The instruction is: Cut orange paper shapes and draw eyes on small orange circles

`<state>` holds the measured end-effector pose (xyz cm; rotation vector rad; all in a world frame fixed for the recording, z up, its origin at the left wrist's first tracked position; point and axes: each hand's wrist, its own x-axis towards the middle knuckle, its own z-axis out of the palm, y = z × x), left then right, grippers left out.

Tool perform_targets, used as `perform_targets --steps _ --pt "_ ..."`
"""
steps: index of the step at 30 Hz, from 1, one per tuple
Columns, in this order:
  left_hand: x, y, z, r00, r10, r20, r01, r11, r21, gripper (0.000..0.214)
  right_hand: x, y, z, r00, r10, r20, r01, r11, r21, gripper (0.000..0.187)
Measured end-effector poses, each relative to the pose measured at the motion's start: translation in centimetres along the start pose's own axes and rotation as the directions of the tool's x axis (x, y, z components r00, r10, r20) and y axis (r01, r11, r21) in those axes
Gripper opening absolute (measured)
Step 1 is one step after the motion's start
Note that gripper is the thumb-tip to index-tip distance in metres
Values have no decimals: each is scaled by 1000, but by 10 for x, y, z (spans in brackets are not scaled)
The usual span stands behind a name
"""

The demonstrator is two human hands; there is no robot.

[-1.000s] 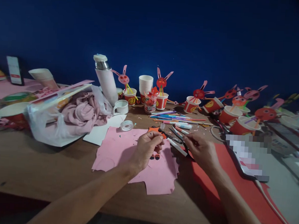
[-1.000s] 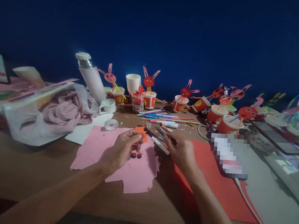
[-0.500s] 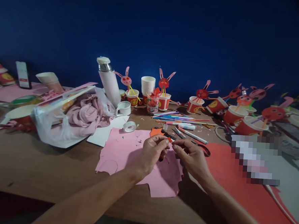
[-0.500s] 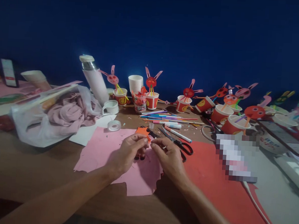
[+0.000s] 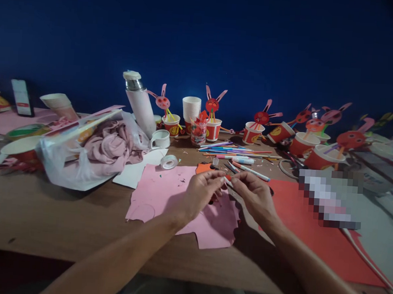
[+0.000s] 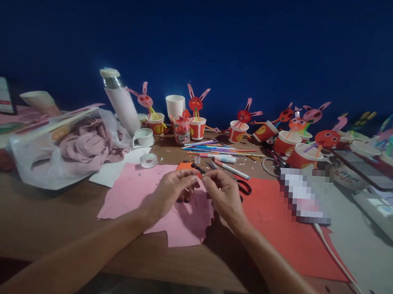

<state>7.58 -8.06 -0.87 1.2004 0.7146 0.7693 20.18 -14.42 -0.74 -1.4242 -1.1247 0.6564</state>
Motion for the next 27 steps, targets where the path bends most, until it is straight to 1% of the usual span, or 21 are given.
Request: perform_targets --steps 2,3,5,6,7,9,10,11,13,14,15,17,19,23,27 --pt "0 16 -8 1000 6 24 -6 999 35 16 1 -1 -3 1000 -9 -25 10 1000 26 17" --pt "0 25 -12 999 26 34 -28 997 73 15 2 -1 -4 999 -14 -33 15 999 37 17" --pt "-4 39 -23 987 135 91 -155 951 269 14 3 0 -6 999 -18 -33 20 998 56 19" --pt "-7 43 -28 977 170 132 -208 906 369 15 4 1 -7 1000 -16 -25 18 998 63 20" --pt "-11 44 -34 963 206 173 -265 842 469 17 4 2 -7 1000 -11 -13 12 998 67 20" --pt "-22 40 -45 931 274 242 -365 691 623 21 4 5 -6 1000 0 18 -2 997 73 20" --pt "-28 35 -51 906 291 308 -423 604 675 22 4 6 -6 999 6 37 -9 997 81 19" --pt "-33 29 -56 870 291 399 -494 515 701 22 4 8 -6 998 12 58 -17 996 92 19" --pt "-41 16 -65 779 265 569 -627 346 698 21 3 11 -5 995 19 98 -28 996 90 18" --pt "-44 10 -68 756 243 608 -654 279 703 22 4 12 -5 993 21 118 -29 997 71 17" --pt "-46 4 -71 745 202 636 -668 223 711 24 4 13 -4 991 21 135 -26 999 38 17" --pt "-48 -4 -74 723 144 676 -691 135 710 30 4 13 -4 984 22 176 -13 998 -56 16" --pt "-47 -9 -76 703 107 703 -711 81 699 37 4 12 -2 973 37 226 -6 990 -138 15" --pt "-44 -14 -78 670 79 739 -742 15 671 43 2 9 1 937 89 338 16 955 -296 17" --pt "-43 -17 -77 668 79 740 -741 -15 671 42 -3 8 4 902 109 418 75 913 -400 20"
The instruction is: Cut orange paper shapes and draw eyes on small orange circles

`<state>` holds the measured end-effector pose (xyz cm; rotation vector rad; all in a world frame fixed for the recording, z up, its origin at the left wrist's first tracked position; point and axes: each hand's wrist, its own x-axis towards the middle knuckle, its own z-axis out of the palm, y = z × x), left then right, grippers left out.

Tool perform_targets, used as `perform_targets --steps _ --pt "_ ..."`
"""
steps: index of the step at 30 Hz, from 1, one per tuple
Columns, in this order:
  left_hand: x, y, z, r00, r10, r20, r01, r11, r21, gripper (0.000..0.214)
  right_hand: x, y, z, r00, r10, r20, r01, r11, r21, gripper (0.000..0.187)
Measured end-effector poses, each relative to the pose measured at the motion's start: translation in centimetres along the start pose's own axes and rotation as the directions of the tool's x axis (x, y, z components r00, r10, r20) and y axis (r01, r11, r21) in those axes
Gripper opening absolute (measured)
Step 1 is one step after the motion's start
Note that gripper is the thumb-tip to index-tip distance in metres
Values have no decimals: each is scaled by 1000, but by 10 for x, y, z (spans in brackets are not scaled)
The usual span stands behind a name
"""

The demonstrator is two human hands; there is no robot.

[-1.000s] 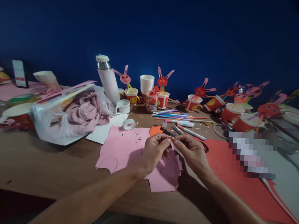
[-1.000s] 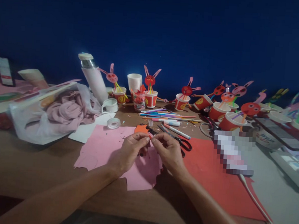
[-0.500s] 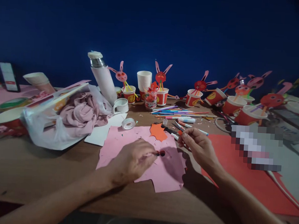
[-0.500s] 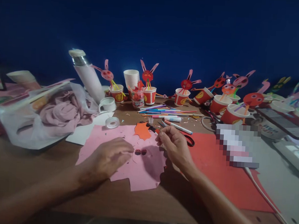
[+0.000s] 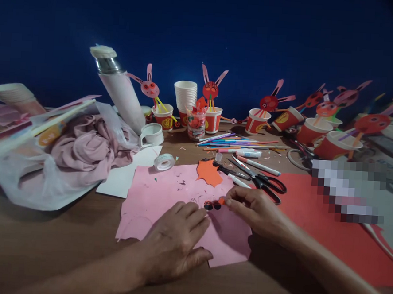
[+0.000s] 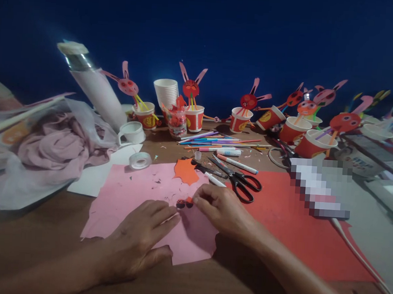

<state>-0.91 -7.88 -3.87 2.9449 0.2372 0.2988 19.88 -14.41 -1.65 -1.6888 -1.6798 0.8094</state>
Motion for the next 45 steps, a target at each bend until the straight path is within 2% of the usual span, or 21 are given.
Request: perform_targets --steps 3,8,16,24,28,30,31,32,33,34,36,37,38,39,41,43,45 --pt "-1 1 2 1000 -11 -4 11 1000 6 42 -1 -1 5 999 -18 30 22 991 -132 18" --pt "-3 3 3 999 -24 -31 24 1000 -12 42 0 -3 11 999 24 34 -13 960 -280 15" --pt "-1 5 0 1000 -30 -4 30 999 -14 37 1 2 12 999 -34 -13 28 954 -299 17" --pt "-1 4 -1 997 -19 -69 14 998 -62 30 4 0 7 992 -75 -104 50 972 -229 16" --pt "-4 0 0 980 -33 -195 10 993 -118 23 3 -2 2 967 -138 -216 85 968 -235 19" --pt "-3 -3 -2 961 -86 -264 28 976 -215 25 3 -3 1 931 -224 -287 141 949 -281 18" --pt "-2 -4 -4 948 -143 -283 50 949 -313 26 3 -3 -1 900 -291 -326 185 930 -318 17" --pt "0 -6 -7 935 -232 -269 92 890 -447 26 3 -5 -2 855 -376 -358 241 898 -369 16" --pt "2 -7 -10 915 -341 -217 149 783 -604 25 3 -7 -3 801 -469 -372 298 851 -431 15" --pt "4 -8 -13 886 -447 -123 210 625 -752 25 3 -10 -5 745 -558 -366 348 793 -500 14" --pt "10 -9 -20 804 -581 128 307 219 -926 27 3 -17 -8 647 -700 -301 417 656 -629 13" --pt "12 -8 -23 778 -587 223 310 50 -949 29 4 -21 -9 615 -747 -251 435 587 -683 12" --pt "14 -7 -26 768 -575 281 288 -82 -954 30 4 -25 -9 592 -781 -199 446 523 -726 11" --pt "16 -6 -28 768 -555 318 261 -183 -948 30 5 -28 -9 574 -804 -155 451 468 -760 11" --pt "19 -1 -30 770 -527 360 210 -324 -922 28 7 -31 -8 553 -829 -86 453 385 -804 11" --pt "23 3 -30 759 -525 386 166 -417 -894 26 9 -31 -5 549 -834 -53 443 344 -828 13" --pt "26 5 -28 748 -537 389 122 -465 -877 25 11 -30 -3 549 -835 -43 432 327 -840 14"
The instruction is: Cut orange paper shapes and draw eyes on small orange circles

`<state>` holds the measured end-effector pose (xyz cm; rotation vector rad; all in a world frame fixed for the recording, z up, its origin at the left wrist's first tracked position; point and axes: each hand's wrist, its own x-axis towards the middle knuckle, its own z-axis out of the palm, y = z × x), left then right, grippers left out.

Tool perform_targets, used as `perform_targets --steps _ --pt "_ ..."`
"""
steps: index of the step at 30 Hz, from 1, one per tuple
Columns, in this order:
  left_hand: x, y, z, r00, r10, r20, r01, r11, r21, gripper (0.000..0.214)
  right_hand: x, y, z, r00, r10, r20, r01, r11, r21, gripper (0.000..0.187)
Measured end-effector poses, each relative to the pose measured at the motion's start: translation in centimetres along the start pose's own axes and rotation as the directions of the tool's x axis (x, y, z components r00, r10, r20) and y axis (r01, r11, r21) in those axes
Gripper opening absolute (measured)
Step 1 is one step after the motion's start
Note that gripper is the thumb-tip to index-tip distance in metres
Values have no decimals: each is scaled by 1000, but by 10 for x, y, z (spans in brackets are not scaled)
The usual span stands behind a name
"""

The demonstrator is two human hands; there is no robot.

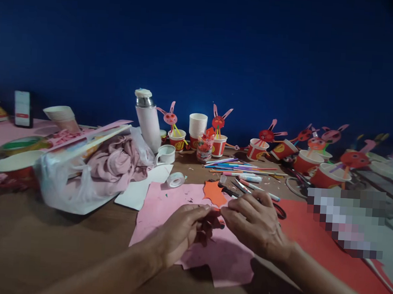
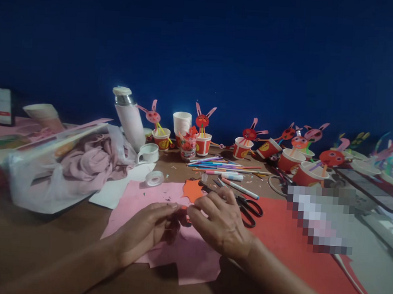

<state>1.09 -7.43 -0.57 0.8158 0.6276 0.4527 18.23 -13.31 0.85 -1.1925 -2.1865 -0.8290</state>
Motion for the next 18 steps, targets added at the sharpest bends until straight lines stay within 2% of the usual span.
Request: perform_targets --steps 6,11,14,16,18 --pt "8 0 3 998 63 -12 -62 998 20 31 -7 1 10 1000 -14 6 14 999 41 13" --pt "14 -4 -2 996 71 -61 -68 997 47 29 -12 0 19 998 37 41 -40 997 72 13" --pt "16 -6 -7 992 75 -102 -73 997 22 30 -10 9 15 994 109 -11 -107 989 97 6" --pt "17 -5 -10 986 81 -148 -79 997 20 30 -10 24 10 981 181 -68 -175 981 87 7" --pt "17 -2 -13 976 94 -197 -89 995 33 28 -15 46 6 948 306 -83 -303 952 49 11"
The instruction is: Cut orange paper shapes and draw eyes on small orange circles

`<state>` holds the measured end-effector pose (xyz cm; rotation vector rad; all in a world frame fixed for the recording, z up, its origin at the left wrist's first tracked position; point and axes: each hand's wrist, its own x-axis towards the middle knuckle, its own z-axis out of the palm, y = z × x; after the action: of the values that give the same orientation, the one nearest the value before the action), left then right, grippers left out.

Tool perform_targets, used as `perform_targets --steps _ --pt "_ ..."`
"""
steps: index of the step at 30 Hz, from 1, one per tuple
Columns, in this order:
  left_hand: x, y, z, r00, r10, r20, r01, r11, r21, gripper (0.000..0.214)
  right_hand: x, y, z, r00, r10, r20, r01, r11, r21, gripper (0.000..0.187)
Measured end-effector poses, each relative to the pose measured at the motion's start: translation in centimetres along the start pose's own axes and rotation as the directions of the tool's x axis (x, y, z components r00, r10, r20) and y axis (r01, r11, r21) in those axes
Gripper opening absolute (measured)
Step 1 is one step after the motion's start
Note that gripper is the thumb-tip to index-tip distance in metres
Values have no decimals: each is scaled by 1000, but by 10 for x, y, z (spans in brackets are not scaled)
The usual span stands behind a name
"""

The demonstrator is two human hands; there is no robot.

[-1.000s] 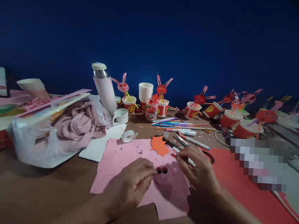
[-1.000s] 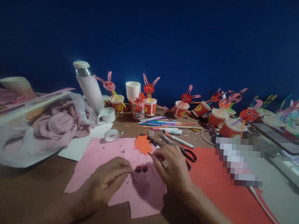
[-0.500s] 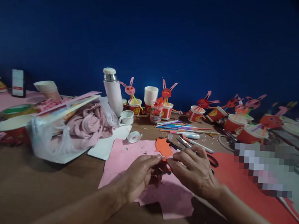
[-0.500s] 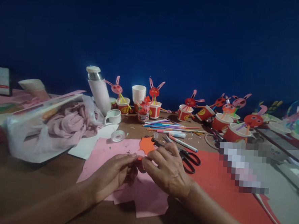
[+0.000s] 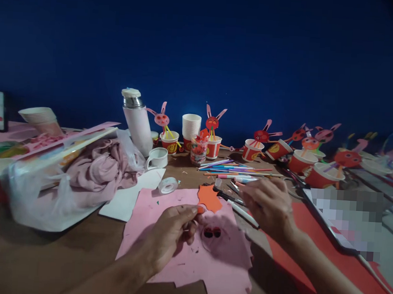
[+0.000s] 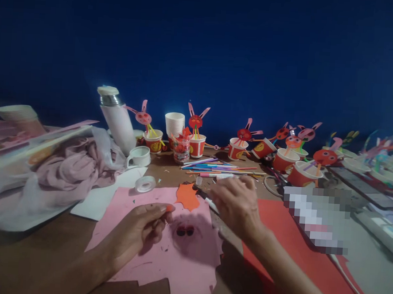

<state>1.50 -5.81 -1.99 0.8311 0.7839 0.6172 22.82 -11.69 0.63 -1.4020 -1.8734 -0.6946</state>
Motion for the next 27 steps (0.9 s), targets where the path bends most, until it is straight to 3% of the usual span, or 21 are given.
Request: perform_targets --steps 3,8,20,27 --pt "2 4 -4 999 35 -38 -34 999 17 25 -4 37 -1 966 257 0 -257 964 -66 21" --pt "5 5 -8 997 79 -27 -77 995 59 24 -20 69 10 925 374 64 -365 923 -119 22" --pt "14 1 -17 986 159 -45 -151 977 148 29 -28 49 24 891 371 263 -341 928 -153 24" --pt "13 2 -17 989 142 -43 -134 978 161 28 -27 42 24 886 369 280 -341 929 -144 24"
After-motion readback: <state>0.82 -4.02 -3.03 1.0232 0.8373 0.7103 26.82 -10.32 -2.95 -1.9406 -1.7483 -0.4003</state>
